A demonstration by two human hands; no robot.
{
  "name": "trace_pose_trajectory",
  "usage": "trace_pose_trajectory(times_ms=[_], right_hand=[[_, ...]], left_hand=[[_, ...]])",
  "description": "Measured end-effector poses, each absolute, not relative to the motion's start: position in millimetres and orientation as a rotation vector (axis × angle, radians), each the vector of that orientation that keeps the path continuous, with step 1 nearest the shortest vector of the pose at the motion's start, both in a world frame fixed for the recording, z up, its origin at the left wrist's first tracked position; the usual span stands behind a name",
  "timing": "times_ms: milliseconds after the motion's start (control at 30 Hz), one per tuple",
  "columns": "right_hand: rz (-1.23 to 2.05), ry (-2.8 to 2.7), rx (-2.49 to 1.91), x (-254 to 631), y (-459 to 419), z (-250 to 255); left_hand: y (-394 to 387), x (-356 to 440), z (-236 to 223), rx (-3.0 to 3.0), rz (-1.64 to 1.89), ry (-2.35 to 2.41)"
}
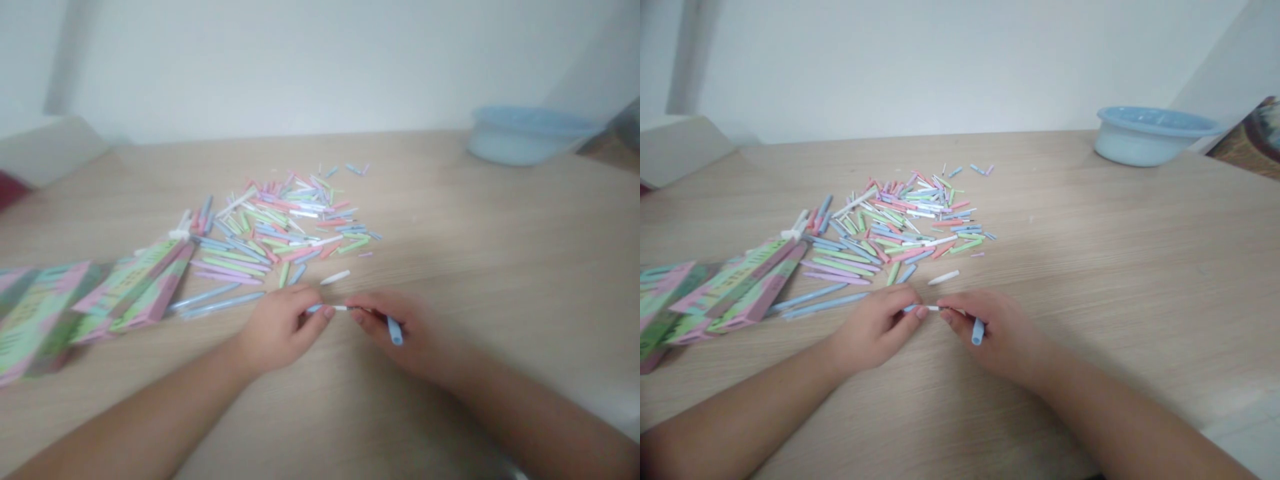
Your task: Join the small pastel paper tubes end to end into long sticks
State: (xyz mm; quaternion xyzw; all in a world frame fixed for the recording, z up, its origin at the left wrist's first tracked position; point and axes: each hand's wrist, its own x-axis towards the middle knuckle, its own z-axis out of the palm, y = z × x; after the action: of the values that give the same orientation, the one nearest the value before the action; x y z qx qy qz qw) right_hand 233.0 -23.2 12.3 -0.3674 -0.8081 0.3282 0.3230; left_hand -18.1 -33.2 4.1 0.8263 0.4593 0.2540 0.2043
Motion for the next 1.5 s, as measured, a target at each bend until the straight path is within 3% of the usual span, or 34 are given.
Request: trace_pose_trajectory(times_ms=[267, 767, 1500], right_hand=[[1.042, -1.982, -0.965, 253, -31, 27], [0.643, -2.349, -1.020, 252, -17, 44], [0.564, -2.560, -1.045, 246, -19, 37]], left_hand=[[-33, -20, 4, 2.255, 0.778, 1.272], [-33, -19, 2, 2.245, 0.741, 1.271], [-33, -16, 0, 2.373, 0.581, 1.408]])
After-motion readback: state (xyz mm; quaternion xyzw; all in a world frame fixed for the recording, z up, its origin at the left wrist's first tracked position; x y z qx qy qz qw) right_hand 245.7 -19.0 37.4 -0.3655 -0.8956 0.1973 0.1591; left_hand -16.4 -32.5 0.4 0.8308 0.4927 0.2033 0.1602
